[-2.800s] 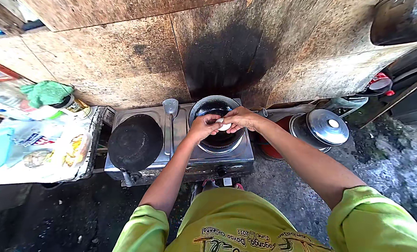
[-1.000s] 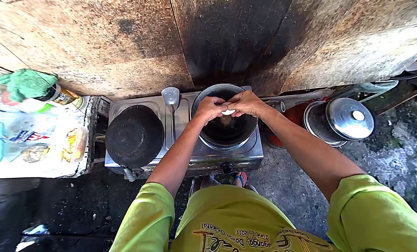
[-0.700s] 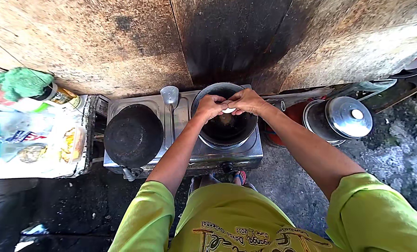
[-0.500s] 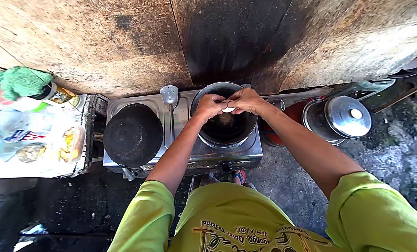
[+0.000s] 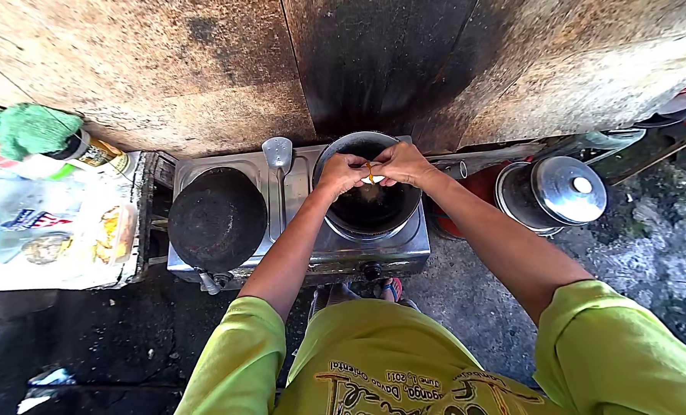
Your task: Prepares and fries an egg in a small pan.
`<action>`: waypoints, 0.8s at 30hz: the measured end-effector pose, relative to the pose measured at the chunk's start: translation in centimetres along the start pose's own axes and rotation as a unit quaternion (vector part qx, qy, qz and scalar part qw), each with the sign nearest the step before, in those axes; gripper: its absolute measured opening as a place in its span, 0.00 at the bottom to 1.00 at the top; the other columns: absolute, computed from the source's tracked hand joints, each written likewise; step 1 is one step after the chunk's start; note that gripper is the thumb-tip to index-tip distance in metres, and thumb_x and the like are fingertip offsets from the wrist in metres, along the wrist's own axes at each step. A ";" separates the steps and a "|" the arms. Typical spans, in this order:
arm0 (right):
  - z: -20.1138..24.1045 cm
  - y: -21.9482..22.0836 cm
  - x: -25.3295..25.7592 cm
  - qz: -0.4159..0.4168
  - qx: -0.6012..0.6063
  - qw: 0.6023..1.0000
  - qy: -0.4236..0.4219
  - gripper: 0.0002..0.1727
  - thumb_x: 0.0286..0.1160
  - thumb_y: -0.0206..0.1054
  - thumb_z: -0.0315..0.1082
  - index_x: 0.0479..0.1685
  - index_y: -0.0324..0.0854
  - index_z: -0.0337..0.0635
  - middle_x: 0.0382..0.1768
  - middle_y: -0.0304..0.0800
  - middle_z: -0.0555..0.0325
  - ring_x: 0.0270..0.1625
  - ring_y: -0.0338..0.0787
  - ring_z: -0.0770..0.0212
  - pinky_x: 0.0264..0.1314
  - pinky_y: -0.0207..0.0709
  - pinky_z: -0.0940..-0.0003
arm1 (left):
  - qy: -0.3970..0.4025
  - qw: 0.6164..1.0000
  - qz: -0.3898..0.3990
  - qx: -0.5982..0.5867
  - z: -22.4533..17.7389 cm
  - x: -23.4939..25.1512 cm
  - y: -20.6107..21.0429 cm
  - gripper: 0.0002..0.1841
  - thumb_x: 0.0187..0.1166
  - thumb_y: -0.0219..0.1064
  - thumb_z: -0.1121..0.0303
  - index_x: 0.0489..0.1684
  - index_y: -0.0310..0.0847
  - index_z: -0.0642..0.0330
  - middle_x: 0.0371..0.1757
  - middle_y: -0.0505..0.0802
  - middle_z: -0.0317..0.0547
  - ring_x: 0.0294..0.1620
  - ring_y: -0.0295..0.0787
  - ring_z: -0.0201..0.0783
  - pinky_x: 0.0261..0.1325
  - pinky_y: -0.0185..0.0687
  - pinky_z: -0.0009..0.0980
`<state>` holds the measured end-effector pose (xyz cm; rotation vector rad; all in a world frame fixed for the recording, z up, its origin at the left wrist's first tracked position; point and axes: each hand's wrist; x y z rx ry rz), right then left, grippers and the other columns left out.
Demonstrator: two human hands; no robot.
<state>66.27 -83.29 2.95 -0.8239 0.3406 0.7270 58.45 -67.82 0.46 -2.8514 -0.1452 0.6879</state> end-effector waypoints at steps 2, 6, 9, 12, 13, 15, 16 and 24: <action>-0.2 0.1 0.2 0.005 0.009 1.000 -0.001 0.20 0.73 0.78 0.45 0.54 0.90 0.39 0.38 0.96 0.50 0.33 0.96 0.60 0.46 0.91 0.59 | -0.002 1.000 0.003 0.002 0.1 0.1 -0.1 0.15 0.76 0.77 0.69 0.58 0.89 0.64 0.54 0.95 0.53 0.44 0.96 0.39 0.52 0.94 0.35; -0.6 0.3 0.9 0.029 -0.004 0.999 -0.016 0.21 0.75 0.76 0.41 0.62 0.88 0.39 0.45 0.96 0.46 0.39 0.96 0.56 0.51 0.91 0.56 | 0.000 0.999 0.002 0.049 0.3 0.6 0.0 0.17 0.74 0.78 0.71 0.60 0.88 0.62 0.57 0.94 0.54 0.48 0.96 0.40 0.56 0.93 0.37; -0.8 0.5 1.3 0.038 -0.055 0.997 -0.035 0.20 0.75 0.76 0.39 0.63 0.88 0.39 0.47 0.95 0.45 0.43 0.96 0.52 0.55 0.88 0.50 | 0.005 0.994 0.005 0.113 0.5 0.9 0.1 0.19 0.72 0.78 0.72 0.61 0.87 0.62 0.57 0.94 0.54 0.53 0.95 0.43 0.62 0.90 0.42; -0.8 0.5 1.2 0.037 -0.121 0.990 -0.059 0.20 0.74 0.77 0.39 0.62 0.89 0.40 0.52 0.94 0.42 0.53 0.93 0.45 0.62 0.83 0.40 | 0.012 0.986 0.014 0.165 0.7 1.0 0.3 0.20 0.71 0.79 0.71 0.62 0.88 0.61 0.57 0.95 0.54 0.58 0.93 0.47 0.67 0.86 0.49; -0.9 0.5 1.1 0.035 -0.137 0.988 -0.066 0.20 0.72 0.77 0.38 0.62 0.90 0.41 0.54 0.93 0.41 0.58 0.92 0.42 0.65 0.80 0.37 | 0.015 0.983 0.015 0.181 0.7 1.0 0.4 0.20 0.70 0.80 0.71 0.62 0.88 0.60 0.57 0.95 0.53 0.60 0.93 0.47 0.69 0.84 0.50; -0.9 0.6 1.1 0.032 -0.163 0.983 -0.075 0.20 0.71 0.78 0.38 0.62 0.90 0.42 0.58 0.92 0.40 0.65 0.89 0.39 0.70 0.76 0.33 | 0.024 0.978 0.018 0.208 0.5 0.9 0.5 0.21 0.69 0.80 0.70 0.63 0.88 0.60 0.57 0.95 0.52 0.62 0.92 0.46 0.71 0.82 0.50; -1.0 0.6 1.0 0.029 -0.173 0.981 -0.080 0.21 0.70 0.78 0.38 0.62 0.90 0.43 0.58 0.92 0.40 0.66 0.88 0.39 0.70 0.75 0.33 | 0.031 0.974 0.018 0.224 0.3 0.8 0.5 0.21 0.69 0.80 0.70 0.63 0.88 0.60 0.57 0.95 0.52 0.62 0.92 0.46 0.72 0.82 0.50; 1.1 -0.3 -0.6 -0.012 -0.225 0.968 -0.109 0.23 0.69 0.79 0.39 0.63 0.88 0.43 0.58 0.92 0.39 0.65 0.88 0.37 0.69 0.76 0.34 | 0.095 0.950 -0.002 0.298 -1.7 0.1 -0.1 0.21 0.71 0.78 0.68 0.64 0.87 0.61 0.58 0.95 0.53 0.62 0.92 0.48 0.72 0.82 0.51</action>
Point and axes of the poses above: each hand's wrist, its own x-axis towards the middle knuckle, its own y-axis out of the palm, z = x × y
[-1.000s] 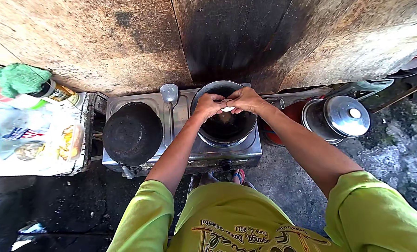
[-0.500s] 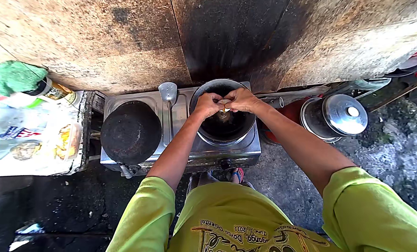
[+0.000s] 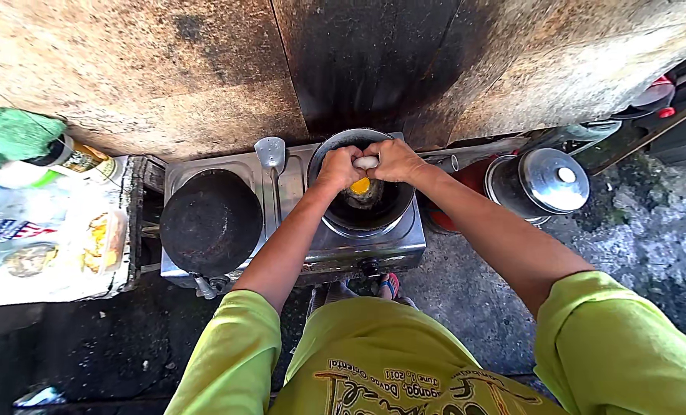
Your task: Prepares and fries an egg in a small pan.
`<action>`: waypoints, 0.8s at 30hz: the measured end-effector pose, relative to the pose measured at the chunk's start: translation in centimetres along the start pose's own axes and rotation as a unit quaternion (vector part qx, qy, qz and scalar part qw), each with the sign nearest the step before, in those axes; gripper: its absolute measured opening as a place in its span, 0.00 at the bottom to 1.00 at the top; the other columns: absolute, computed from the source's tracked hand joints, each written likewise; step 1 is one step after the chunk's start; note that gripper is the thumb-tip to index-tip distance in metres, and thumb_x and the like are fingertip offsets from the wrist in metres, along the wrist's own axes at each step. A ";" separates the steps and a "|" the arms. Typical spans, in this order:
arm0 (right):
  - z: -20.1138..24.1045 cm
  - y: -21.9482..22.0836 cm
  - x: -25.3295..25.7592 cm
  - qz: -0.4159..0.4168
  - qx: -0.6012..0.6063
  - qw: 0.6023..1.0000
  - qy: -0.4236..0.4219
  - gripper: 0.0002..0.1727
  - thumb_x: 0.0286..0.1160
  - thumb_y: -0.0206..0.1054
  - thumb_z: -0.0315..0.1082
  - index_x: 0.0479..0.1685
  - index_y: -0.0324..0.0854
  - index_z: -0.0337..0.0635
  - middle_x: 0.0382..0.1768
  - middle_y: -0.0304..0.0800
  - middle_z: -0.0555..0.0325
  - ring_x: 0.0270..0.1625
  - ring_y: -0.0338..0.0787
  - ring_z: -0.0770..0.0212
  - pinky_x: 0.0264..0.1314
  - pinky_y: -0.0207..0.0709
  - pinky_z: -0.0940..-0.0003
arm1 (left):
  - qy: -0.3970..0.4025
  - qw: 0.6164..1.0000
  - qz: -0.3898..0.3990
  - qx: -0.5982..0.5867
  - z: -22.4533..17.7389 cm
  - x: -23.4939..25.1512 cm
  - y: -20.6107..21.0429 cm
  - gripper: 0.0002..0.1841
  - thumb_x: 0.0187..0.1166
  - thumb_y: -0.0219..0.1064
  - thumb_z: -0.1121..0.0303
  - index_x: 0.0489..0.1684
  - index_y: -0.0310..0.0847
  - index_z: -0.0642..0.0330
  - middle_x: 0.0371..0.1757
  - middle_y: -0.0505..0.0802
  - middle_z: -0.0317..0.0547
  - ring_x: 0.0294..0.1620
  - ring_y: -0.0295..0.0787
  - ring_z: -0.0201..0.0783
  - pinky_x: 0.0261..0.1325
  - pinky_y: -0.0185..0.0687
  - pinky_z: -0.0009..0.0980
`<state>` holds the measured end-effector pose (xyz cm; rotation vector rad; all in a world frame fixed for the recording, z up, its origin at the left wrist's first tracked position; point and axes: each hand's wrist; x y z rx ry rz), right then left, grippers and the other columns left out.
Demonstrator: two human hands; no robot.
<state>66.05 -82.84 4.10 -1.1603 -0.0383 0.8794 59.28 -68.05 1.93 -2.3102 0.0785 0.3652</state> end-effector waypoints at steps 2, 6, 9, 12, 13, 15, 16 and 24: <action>0.6 -0.6 -0.3 -0.005 -0.012 1.000 0.003 0.23 0.70 0.78 0.39 0.65 0.87 0.43 0.59 0.91 0.39 0.66 0.88 0.37 0.70 0.75 0.34 | 0.014 1.000 -0.010 0.018 -0.3 -0.3 -0.4 0.21 0.72 0.76 0.69 0.65 0.86 0.61 0.58 0.95 0.53 0.61 0.93 0.50 0.71 0.82 0.52; 1.1 -1.0 -0.5 -0.026 -0.023 0.999 -0.003 0.23 0.68 0.79 0.40 0.63 0.88 0.44 0.58 0.92 0.40 0.65 0.89 0.37 0.68 0.77 0.34 | 0.041 0.998 -0.031 0.024 -0.4 -0.8 -0.9 0.21 0.73 0.74 0.71 0.66 0.85 0.61 0.57 0.95 0.54 0.59 0.93 0.51 0.70 0.83 0.52; 1.5 -1.2 -0.9 -0.031 -0.027 0.999 -0.003 0.23 0.68 0.79 0.40 0.64 0.88 0.45 0.59 0.91 0.40 0.65 0.89 0.37 0.68 0.77 0.34 | 0.055 0.998 -0.038 0.014 -0.1 -1.1 -1.0 0.21 0.73 0.73 0.73 0.66 0.85 0.62 0.58 0.95 0.55 0.59 0.94 0.50 0.70 0.83 0.51; 2.0 -1.2 -1.3 -0.026 -0.029 0.999 0.003 0.24 0.69 0.79 0.38 0.67 0.87 0.46 0.61 0.91 0.40 0.67 0.88 0.37 0.70 0.76 0.34 | 0.062 0.997 -0.040 0.002 0.3 -1.3 -1.1 0.21 0.73 0.72 0.74 0.67 0.85 0.61 0.59 0.95 0.55 0.60 0.93 0.50 0.70 0.83 0.50; 2.1 -1.2 -1.4 -0.025 -0.029 0.999 0.005 0.24 0.70 0.78 0.38 0.68 0.86 0.46 0.61 0.91 0.40 0.67 0.88 0.37 0.70 0.76 0.34 | 0.062 0.997 -0.038 -0.003 0.4 -1.4 -1.2 0.21 0.73 0.72 0.74 0.68 0.85 0.62 0.60 0.94 0.55 0.60 0.93 0.50 0.71 0.83 0.49; 2.3 -1.1 -1.5 -0.028 -0.025 0.999 0.005 0.24 0.71 0.77 0.38 0.68 0.87 0.46 0.62 0.91 0.41 0.68 0.88 0.38 0.72 0.75 0.34 | 0.054 0.998 -0.033 -0.020 0.5 -1.7 -1.4 0.22 0.74 0.72 0.74 0.68 0.85 0.61 0.61 0.94 0.54 0.61 0.93 0.48 0.71 0.83 0.48; 2.3 -1.0 -1.5 -0.032 -0.021 0.999 0.003 0.24 0.71 0.77 0.39 0.68 0.87 0.46 0.62 0.91 0.41 0.68 0.88 0.38 0.72 0.75 0.34 | 0.046 0.998 -0.028 -0.040 0.6 -1.7 -1.5 0.21 0.74 0.72 0.73 0.68 0.84 0.61 0.61 0.94 0.53 0.62 0.93 0.47 0.72 0.83 0.48; 3.9 -2.0 -4.4 -0.085 0.046 0.995 -0.005 0.28 0.74 0.77 0.42 0.73 0.83 0.42 0.66 0.90 0.42 0.68 0.88 0.41 0.74 0.75 0.38 | -0.048 0.910 -0.042 -0.409 0.5 -3.4 -1.6 0.16 0.80 0.69 0.79 0.65 0.81 0.72 0.58 0.90 0.60 0.51 0.92 0.42 0.58 0.90 0.36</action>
Point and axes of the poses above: each hand's wrist, its own x-axis towards the middle knuckle, its own y-axis out of the palm, z = x × y
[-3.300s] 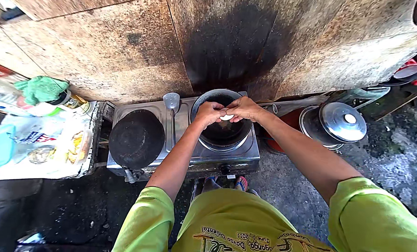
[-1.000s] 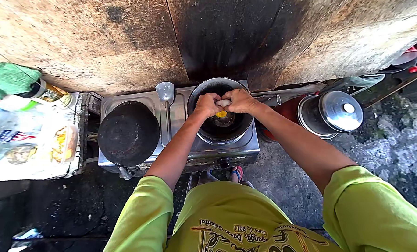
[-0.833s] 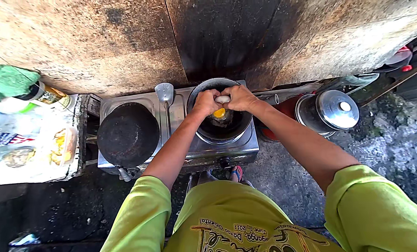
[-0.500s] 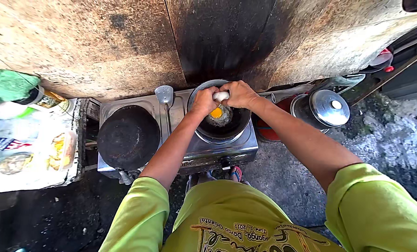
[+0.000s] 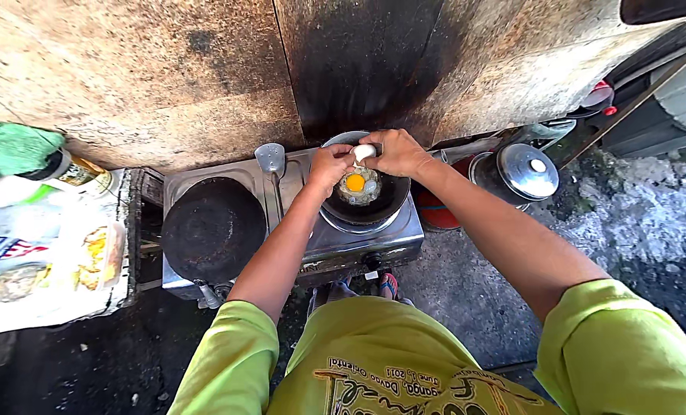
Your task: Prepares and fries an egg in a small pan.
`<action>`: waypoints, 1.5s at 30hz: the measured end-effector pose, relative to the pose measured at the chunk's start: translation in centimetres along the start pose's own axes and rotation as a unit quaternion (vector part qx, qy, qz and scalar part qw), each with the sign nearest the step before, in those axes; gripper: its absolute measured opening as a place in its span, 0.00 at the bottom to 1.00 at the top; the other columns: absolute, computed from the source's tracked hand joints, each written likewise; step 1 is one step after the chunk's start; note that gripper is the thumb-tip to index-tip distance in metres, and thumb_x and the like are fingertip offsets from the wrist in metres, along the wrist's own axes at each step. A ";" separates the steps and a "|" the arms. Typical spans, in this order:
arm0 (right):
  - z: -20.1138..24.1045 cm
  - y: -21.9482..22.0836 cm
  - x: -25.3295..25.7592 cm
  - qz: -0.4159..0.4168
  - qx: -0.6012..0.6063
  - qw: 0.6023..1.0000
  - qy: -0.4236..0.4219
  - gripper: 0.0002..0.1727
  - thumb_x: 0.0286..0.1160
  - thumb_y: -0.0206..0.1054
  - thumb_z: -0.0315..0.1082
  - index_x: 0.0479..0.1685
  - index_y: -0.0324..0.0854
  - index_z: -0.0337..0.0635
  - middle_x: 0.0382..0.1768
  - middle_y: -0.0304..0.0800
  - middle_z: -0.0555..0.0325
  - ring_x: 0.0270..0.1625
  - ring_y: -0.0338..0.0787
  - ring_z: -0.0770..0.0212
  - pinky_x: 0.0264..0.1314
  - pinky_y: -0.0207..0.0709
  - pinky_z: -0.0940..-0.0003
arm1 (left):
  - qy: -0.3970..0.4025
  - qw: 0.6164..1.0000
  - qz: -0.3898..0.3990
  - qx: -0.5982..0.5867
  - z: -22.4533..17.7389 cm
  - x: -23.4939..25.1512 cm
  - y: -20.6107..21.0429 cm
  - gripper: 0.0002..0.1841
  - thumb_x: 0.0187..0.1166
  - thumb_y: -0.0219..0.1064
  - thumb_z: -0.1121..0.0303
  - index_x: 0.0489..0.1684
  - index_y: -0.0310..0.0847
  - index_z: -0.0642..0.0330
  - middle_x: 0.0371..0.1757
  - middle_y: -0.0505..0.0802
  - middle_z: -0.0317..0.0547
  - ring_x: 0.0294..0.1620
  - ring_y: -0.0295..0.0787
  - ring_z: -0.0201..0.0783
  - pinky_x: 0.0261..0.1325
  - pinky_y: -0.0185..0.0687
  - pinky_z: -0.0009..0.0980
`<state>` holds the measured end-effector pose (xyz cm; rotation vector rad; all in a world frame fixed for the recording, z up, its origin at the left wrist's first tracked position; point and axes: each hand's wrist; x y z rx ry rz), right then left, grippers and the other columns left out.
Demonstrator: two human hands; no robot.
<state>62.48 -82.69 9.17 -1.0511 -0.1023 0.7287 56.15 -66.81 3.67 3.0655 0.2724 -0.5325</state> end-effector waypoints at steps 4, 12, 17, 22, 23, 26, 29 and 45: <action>1.7 -0.3 -3.2 -0.054 0.033 0.997 -0.032 0.27 0.74 0.78 0.38 0.73 0.83 0.41 0.69 0.86 0.43 0.62 0.92 0.45 0.70 0.82 0.44 | -0.010 0.993 0.003 -0.121 -1.2 -3.0 -0.5 0.16 0.78 0.65 0.85 0.63 0.80 0.74 0.54 0.89 0.57 0.47 0.91 0.40 0.54 0.90 0.32; 3.2 5.5 -12.2 -0.198 0.256 0.943 -0.082 0.28 0.72 0.78 0.34 0.73 0.81 0.37 0.67 0.86 0.43 0.55 0.95 0.56 0.62 0.91 0.60 | 0.085 0.994 -0.022 -0.071 -0.6 -12.7 -0.8 0.14 0.80 0.64 0.81 0.61 0.83 0.73 0.53 0.91 0.56 0.48 0.93 0.40 0.57 0.91 0.36; 4.5 11.4 -18.1 -0.108 0.499 0.859 -0.029 0.28 0.77 0.73 0.27 0.77 0.75 0.37 0.65 0.88 0.48 0.52 0.93 0.62 0.60 0.88 0.61 | 0.069 0.985 -0.082 0.133 1.1 -21.8 -0.9 0.16 0.83 0.69 0.71 0.66 0.85 0.63 0.55 0.94 0.51 0.50 0.94 0.41 0.59 0.90 0.43; 5.9 17.3 -21.1 -0.049 0.622 0.780 -0.052 0.26 0.72 0.71 0.21 0.72 0.76 0.29 0.60 0.90 0.47 0.51 0.95 0.64 0.62 0.89 0.66 | -0.017 0.991 -0.134 0.002 3.8 -27.8 -2.3 0.11 0.77 0.71 0.82 0.56 0.86 0.70 0.44 0.94 0.50 0.41 0.94 0.37 0.50 0.92 0.30; 6.4 18.2 -21.5 -0.034 0.641 0.765 -0.052 0.26 0.72 0.71 0.19 0.72 0.76 0.28 0.60 0.90 0.46 0.51 0.95 0.64 0.62 0.89 0.67 | -0.027 0.988 -0.147 -0.030 4.3 -29.0 -2.8 0.10 0.77 0.70 0.83 0.53 0.86 0.71 0.41 0.94 0.50 0.39 0.94 0.36 0.48 0.93 0.29; 8.8 20.3 -22.4 0.040 0.689 0.722 -0.047 0.23 0.74 0.66 0.18 0.71 0.75 0.28 0.62 0.87 0.44 0.54 0.94 0.59 0.64 0.89 0.63 | -0.010 0.984 -0.178 -0.024 6.0 -32.9 -4.8 0.09 0.76 0.72 0.82 0.51 0.87 0.69 0.40 0.94 0.46 0.38 0.93 0.34 0.48 0.91 0.27; 11.9 21.5 -22.8 0.122 0.729 0.673 -0.033 0.21 0.80 0.61 0.18 0.72 0.73 0.28 0.60 0.88 0.45 0.56 0.93 0.57 0.66 0.88 0.60 | 0.046 0.978 -0.198 0.039 7.4 -36.5 -7.2 0.22 0.67 0.79 0.76 0.62 0.85 0.65 0.50 0.95 0.44 0.49 0.93 0.34 0.55 0.91 0.30; 32.7 34.7 -23.2 0.278 0.621 0.731 -0.055 0.22 0.85 0.63 0.30 0.75 0.73 0.33 0.55 0.91 0.49 0.57 0.91 0.62 0.69 0.82 0.64 | 0.145 0.917 -0.323 0.185 16.8 -49.2 -27.1 0.45 0.61 0.84 0.56 0.83 0.69 0.63 0.59 0.94 0.53 0.57 0.94 0.35 0.63 0.89 0.36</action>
Point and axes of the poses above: each hand's wrist, its own x-axis towards the middle knuckle, its own y-axis out of the palm, z = x × y
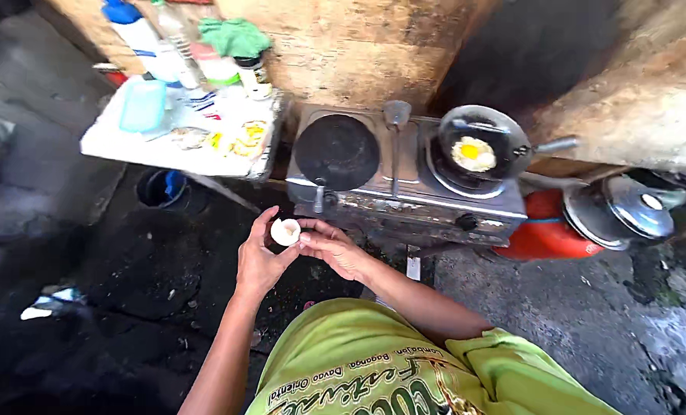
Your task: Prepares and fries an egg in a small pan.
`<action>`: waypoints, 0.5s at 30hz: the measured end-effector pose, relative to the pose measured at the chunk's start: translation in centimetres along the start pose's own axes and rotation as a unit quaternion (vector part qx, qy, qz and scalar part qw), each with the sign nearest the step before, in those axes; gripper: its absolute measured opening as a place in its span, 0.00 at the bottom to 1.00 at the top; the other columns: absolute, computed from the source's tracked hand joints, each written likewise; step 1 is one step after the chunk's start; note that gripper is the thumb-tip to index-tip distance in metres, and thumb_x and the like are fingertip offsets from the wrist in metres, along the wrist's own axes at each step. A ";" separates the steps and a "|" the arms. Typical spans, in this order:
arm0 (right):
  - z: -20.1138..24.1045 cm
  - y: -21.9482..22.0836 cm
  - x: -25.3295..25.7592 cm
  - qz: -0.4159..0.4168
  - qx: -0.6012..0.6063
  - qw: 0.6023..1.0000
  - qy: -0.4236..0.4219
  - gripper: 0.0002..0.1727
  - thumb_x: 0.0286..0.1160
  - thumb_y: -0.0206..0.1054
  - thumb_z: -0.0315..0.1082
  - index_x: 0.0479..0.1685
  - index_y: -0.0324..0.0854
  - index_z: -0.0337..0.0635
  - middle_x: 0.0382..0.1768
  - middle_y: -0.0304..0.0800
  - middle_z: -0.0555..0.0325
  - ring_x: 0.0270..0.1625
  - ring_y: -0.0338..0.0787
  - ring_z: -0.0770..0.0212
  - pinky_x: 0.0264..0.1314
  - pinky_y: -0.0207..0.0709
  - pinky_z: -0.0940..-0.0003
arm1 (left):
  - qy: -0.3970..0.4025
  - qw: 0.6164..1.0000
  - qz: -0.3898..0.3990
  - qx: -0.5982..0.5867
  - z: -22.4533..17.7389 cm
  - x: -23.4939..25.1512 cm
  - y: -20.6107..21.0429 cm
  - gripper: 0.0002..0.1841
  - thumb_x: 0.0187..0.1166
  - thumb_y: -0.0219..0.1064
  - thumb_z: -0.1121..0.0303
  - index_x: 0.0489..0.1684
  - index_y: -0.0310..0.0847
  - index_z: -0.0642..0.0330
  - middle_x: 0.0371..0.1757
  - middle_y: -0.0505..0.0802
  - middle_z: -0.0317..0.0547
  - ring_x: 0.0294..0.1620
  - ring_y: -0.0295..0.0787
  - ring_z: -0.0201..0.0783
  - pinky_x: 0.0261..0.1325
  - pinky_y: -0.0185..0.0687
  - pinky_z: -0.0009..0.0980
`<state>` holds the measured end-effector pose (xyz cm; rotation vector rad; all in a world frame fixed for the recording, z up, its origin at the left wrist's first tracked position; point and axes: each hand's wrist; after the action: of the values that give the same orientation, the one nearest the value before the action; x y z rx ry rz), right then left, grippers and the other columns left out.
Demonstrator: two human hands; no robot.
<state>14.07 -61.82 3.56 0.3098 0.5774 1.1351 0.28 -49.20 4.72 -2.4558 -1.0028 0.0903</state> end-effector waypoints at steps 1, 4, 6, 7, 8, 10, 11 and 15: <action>-0.6 1.4 1.0 0.011 -0.022 1.000 0.008 0.23 0.86 0.61 0.33 0.77 0.71 0.34 0.57 0.91 0.49 0.59 0.91 0.61 0.70 0.82 0.64 | -0.008 1.000 -0.013 0.003 0.8 0.0 -2.0 0.46 0.61 0.84 0.57 0.84 0.68 0.63 0.59 0.94 0.53 0.57 0.94 0.37 0.64 0.89 0.38; -2.7 3.5 3.9 0.027 -0.103 0.993 0.040 0.27 0.88 0.60 0.40 0.80 0.70 0.36 0.64 0.91 0.47 0.67 0.90 0.56 0.73 0.82 0.59 | -0.051 0.996 -0.069 0.024 3.6 -0.2 -8.2 0.47 0.61 0.87 0.62 0.86 0.66 0.59 0.61 0.93 0.53 0.58 0.94 0.40 0.64 0.90 0.42; -4.1 3.6 5.6 0.001 -0.135 0.987 0.081 0.24 0.89 0.60 0.39 0.78 0.72 0.35 0.63 0.91 0.48 0.66 0.91 0.55 0.70 0.84 0.58 | -0.090 0.988 -0.109 0.059 5.9 -0.5 -12.2 0.47 0.63 0.86 0.60 0.87 0.65 0.57 0.61 0.93 0.54 0.58 0.94 0.44 0.64 0.88 0.46; -4.6 3.5 6.5 -0.020 -0.147 0.984 0.103 0.23 0.89 0.60 0.38 0.76 0.73 0.35 0.62 0.91 0.48 0.65 0.91 0.56 0.69 0.85 0.59 | -0.103 0.983 -0.132 0.078 7.3 -0.7 -14.1 0.47 0.63 0.86 0.59 0.87 0.65 0.58 0.60 0.93 0.55 0.58 0.94 0.46 0.64 0.88 0.48; -5.1 3.4 7.4 -0.040 -0.156 0.979 0.123 0.21 0.90 0.60 0.37 0.75 0.75 0.35 0.62 0.91 0.48 0.63 0.92 0.56 0.68 0.85 0.60 | -0.111 0.977 -0.155 0.098 8.7 -0.9 -15.8 0.47 0.65 0.84 0.57 0.87 0.65 0.59 0.60 0.94 0.56 0.57 0.94 0.46 0.63 0.88 0.48; -5.8 3.5 9.5 -0.067 -0.180 0.971 0.142 0.20 0.89 0.61 0.36 0.72 0.76 0.34 0.61 0.91 0.48 0.61 0.92 0.57 0.66 0.86 0.60 | -0.138 0.963 -0.199 0.123 11.2 -1.0 -19.0 0.47 0.66 0.83 0.56 0.87 0.64 0.62 0.58 0.94 0.57 0.54 0.95 0.48 0.62 0.88 0.49; -5.9 3.8 10.6 -0.074 -0.189 0.968 0.144 0.19 0.89 0.62 0.35 0.71 0.77 0.34 0.61 0.91 0.47 0.60 0.93 0.56 0.65 0.87 0.61 | -0.156 0.955 -0.218 0.129 12.3 -0.9 -20.5 0.47 0.66 0.83 0.55 0.87 0.64 0.63 0.58 0.94 0.57 0.54 0.95 0.48 0.61 0.88 0.49; -5.5 6.2 17.2 -0.072 -0.210 0.968 0.120 0.16 0.87 0.62 0.31 0.68 0.79 0.33 0.57 0.93 0.48 0.57 0.95 0.57 0.61 0.89 0.64 | -0.213 0.925 -0.277 0.149 16.1 0.6 -26.1 0.47 0.66 0.84 0.56 0.86 0.64 0.66 0.59 0.94 0.58 0.54 0.94 0.49 0.61 0.87 0.49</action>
<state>11.38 -43.96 -2.43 -0.2357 0.5463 1.1289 -19.80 -26.17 2.57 -1.8333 -1.6938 0.5609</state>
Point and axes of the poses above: each hand's wrist, its own x-axis towards the middle knuckle, its own y-axis out of the palm, z = x × y
